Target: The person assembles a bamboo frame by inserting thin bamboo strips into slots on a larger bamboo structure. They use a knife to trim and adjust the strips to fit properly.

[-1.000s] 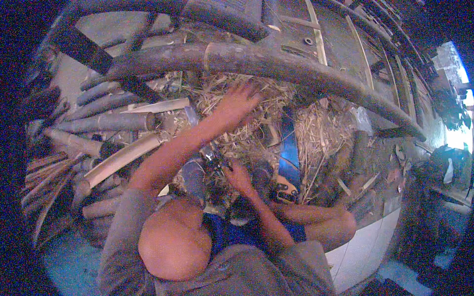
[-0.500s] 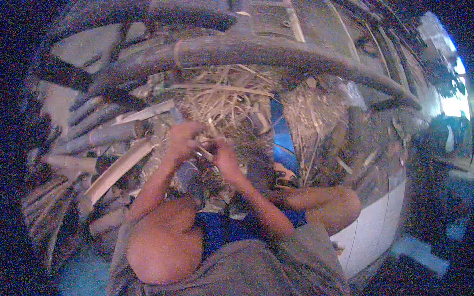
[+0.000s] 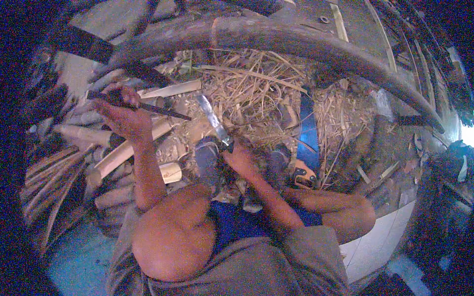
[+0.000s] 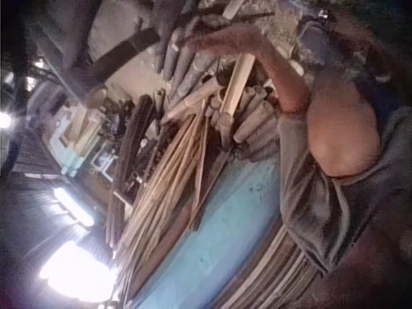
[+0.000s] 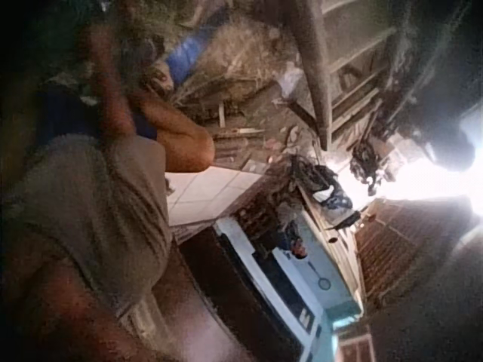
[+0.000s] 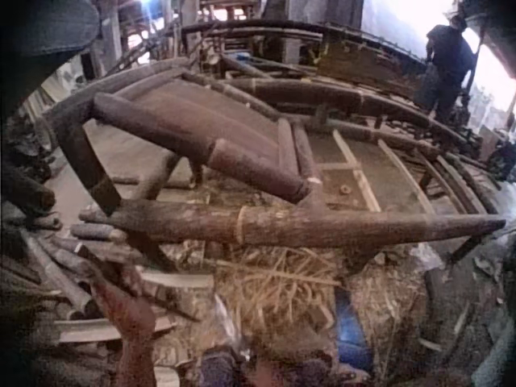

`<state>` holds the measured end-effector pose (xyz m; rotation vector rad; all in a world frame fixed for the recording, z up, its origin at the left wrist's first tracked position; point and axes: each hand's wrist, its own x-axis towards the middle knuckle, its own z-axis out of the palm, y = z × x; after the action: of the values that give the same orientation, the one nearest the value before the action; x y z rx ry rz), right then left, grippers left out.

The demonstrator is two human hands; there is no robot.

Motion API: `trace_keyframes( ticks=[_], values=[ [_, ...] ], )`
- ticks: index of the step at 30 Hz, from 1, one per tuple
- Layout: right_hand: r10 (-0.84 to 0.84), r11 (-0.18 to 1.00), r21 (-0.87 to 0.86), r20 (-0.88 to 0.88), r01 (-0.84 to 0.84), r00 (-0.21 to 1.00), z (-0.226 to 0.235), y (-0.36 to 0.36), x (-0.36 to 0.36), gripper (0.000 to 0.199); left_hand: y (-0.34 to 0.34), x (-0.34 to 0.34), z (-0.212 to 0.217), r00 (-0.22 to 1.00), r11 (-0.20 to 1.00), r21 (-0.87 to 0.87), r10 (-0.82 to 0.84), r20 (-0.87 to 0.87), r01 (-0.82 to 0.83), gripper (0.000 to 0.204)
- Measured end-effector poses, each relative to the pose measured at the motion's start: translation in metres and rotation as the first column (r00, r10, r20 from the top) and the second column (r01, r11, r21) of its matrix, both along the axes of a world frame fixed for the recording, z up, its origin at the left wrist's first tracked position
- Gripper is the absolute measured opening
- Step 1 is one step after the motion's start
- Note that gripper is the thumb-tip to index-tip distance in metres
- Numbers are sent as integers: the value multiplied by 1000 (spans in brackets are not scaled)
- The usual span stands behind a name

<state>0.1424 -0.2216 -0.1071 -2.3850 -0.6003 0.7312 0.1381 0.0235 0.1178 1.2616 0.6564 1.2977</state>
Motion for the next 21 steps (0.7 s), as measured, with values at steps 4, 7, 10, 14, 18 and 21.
trace_keyframes(
  ticks=[4,7,10,14,18,21],
  values=[
    [-4,1000,-4,-79,4,997,-1,-15,18,66,-5,-8,-19,981,980,-191,-11,196,49,64],
    [-10,988,133,-426,73,905,12,-23,26,53,-8,-9,-19,987,993,-104,69,146,-54,58],
    [-19,939,177,-830,295,558,49,-22,23,35,9,-26,-9,980,977,80,199,0,-199,47],
    [74,909,343,-691,236,719,51,-26,-1,24,9,-41,11,983,993,-84,92,159,-79,35],
    [57,989,145,-233,-23,971,73,-10,-17,41,-2,-40,14,967,983,-168,116,226,-79,37],
    [69,950,311,-87,-39,994,78,-1,-21,39,-12,-37,10,975,991,-81,118,189,-104,37]
  ],
)
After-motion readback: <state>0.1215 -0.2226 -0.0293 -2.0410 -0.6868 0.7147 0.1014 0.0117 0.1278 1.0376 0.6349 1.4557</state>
